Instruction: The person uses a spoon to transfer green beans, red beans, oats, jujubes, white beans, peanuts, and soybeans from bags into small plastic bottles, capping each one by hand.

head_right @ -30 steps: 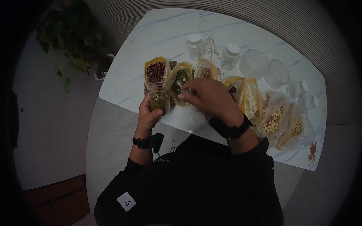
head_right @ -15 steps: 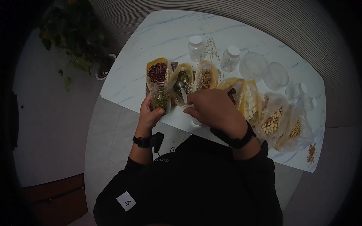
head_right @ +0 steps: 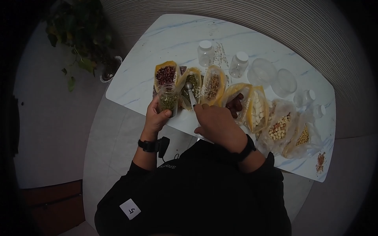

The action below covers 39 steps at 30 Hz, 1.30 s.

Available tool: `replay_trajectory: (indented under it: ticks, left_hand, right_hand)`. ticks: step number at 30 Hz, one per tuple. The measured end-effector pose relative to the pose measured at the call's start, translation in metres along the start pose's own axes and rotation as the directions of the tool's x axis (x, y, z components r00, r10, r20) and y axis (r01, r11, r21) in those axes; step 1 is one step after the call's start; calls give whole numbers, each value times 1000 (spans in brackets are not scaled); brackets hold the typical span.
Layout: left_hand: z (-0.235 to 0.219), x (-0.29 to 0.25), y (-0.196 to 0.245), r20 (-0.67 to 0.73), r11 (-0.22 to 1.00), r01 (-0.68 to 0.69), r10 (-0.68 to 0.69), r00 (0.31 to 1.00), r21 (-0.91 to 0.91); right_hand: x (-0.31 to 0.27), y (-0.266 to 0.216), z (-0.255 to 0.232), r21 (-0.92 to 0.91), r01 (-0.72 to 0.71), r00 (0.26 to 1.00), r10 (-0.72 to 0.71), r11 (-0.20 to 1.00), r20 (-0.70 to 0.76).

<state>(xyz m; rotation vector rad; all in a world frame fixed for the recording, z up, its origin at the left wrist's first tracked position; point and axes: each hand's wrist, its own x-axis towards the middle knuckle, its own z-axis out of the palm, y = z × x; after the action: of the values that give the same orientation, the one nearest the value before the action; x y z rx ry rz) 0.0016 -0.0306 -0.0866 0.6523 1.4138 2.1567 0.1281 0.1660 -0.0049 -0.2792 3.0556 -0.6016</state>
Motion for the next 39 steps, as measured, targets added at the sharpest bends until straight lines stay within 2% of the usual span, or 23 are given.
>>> replay_trajectory:
  ticks: [6, 8, 9, 11, 12, 14, 15, 16, 18, 20, 22, 26, 28, 32, 34, 35, 37, 38, 39]
  left_hand:
    - [1, -4, -1, -13, 999, -29, 29, 1000, 19]
    - [3, -8, 0, -22, 999, -31, 32, 999, 23]
    - [6, -11, 2, -19, 999, -26, 26, 999, 22]
    - [14, -12, 5, -27, 999, -38, 38, 999, -6]
    - [18, -14, 8, 17, 1000, -28, 28, 999, -3]
    - [27, -17, 10, 62, 1000, -25, 26, 998, -17]
    - [30, -17, 12, 115, 999, 26, -23, 993, -26]
    - [33, -17, 14, 170, 997, 77, -71, 983, -29]
    - [39, -15, 22, 223, 993, 114, -104, 969, -33]
    - [41, -13, 23, 274, 988, 155, -142, 951, -27]
    - [40, -11, 23, 370, 984, 177, -173, 913, 23]
    - [51, -9, 39, 346, 982, 86, -140, 928, 165]
    - [58, -9, 46, 338, 931, -123, -1, 941, 344]
    - [59, -8, 47, 365, 943, -60, -68, 929, 328]
    - [61, -10, 50, 343, 979, 31, -100, 934, 201]
    - [61, -10, 52, 344, 979, 21, -91, 935, 201]
    - [59, -9, 56, 377, 952, -20, -102, 921, 305]
    - [59, -9, 54, 381, 952, -33, -90, 920, 306]
    - [59, -10, 49, 391, 947, -57, -76, 917, 317]
  right_hand:
    - [-8, -1, 6, -89, 17, 999, -13, 996, 47]
    - [-10, 1, 1, 3, 50, 999, -50, 999, 13]
    - [-10, 0, -6, -21, 63, 998, -63, 998, 27]
    - [-8, -5, -23, 321, 32, 964, 57, 946, -261]
    - [-8, -6, -29, 299, 29, 968, 47, 954, -246]
    - [-10, -7, -41, 596, 21, 893, 253, 803, -372]
    - [-10, -6, -46, 621, 41, 900, 241, 783, -362]
    - [-10, -6, -49, 610, 37, 902, 236, 791, -361]
    - [-7, -6, -50, 553, 219, 929, 2, 804, -370]
    - [-9, -6, -52, 566, 222, 931, 0, 794, -365]
    - [-11, -4, -57, 511, 275, 941, -119, 814, -317]
    - [-16, -4, -62, 486, 254, 948, -117, 836, -294]
    - [-20, -9, -67, 475, -55, 983, 132, 878, -131]
    - [-21, -4, -63, 509, 54, 970, 76, 859, -231]
    - [-21, -14, -65, 502, 212, 924, -4, 839, -384]
    - [-23, -12, -66, 494, 218, 922, -11, 841, -387]
    - [-27, -3, -65, 419, 261, 937, -124, 869, -327]
    - [-29, -1, -65, 408, 269, 934, -132, 872, -333]
    - [-30, 0, -65, 441, 185, 957, -59, 878, -284]
